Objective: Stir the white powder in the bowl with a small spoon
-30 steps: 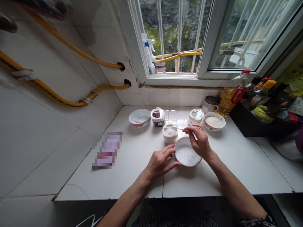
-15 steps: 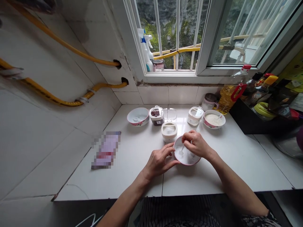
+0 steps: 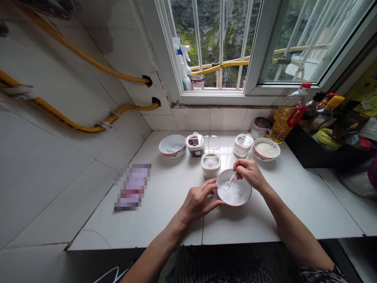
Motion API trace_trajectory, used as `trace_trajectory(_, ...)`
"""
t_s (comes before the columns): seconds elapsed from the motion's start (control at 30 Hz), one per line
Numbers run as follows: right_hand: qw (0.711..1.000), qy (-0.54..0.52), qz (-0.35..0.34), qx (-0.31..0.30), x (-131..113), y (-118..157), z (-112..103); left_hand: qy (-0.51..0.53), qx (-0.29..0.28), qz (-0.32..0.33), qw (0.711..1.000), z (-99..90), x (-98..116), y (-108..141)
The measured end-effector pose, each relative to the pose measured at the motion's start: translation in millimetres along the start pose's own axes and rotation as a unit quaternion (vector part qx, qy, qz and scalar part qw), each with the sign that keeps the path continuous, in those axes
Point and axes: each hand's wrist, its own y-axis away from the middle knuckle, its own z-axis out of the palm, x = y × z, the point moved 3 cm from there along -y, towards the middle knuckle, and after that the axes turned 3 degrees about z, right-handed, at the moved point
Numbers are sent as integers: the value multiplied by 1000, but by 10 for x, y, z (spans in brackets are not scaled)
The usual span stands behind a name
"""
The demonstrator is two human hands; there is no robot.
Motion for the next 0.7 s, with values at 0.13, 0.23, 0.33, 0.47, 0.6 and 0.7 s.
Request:
trace_trajectory(0.13,999,-32,22,4,25,-25,-1,-5,1,7,1000,-8,16,-15)
trace_trajectory(0.23,996,-73,48,2,45,-51,-12,-5,3,8,1000,-10,19,-19)
trace_trajectory(0.33,992,-107,69,-2,51,-73,-31,-2,1,5,1000,-5,9,-14)
trace_trajectory(0.47,984,-156,86,0,61,-95,-55,-2,1,5,1000,1,-3,-4)
trace_trajectory(0.6,979,-190,70,28,80,-112,-52,-5,1,6,1000,4,-6,-3)
trace_trajectory(0.7,981,-178,10,70,51,-98,-12,-13,8,8,1000,0,0,-8)
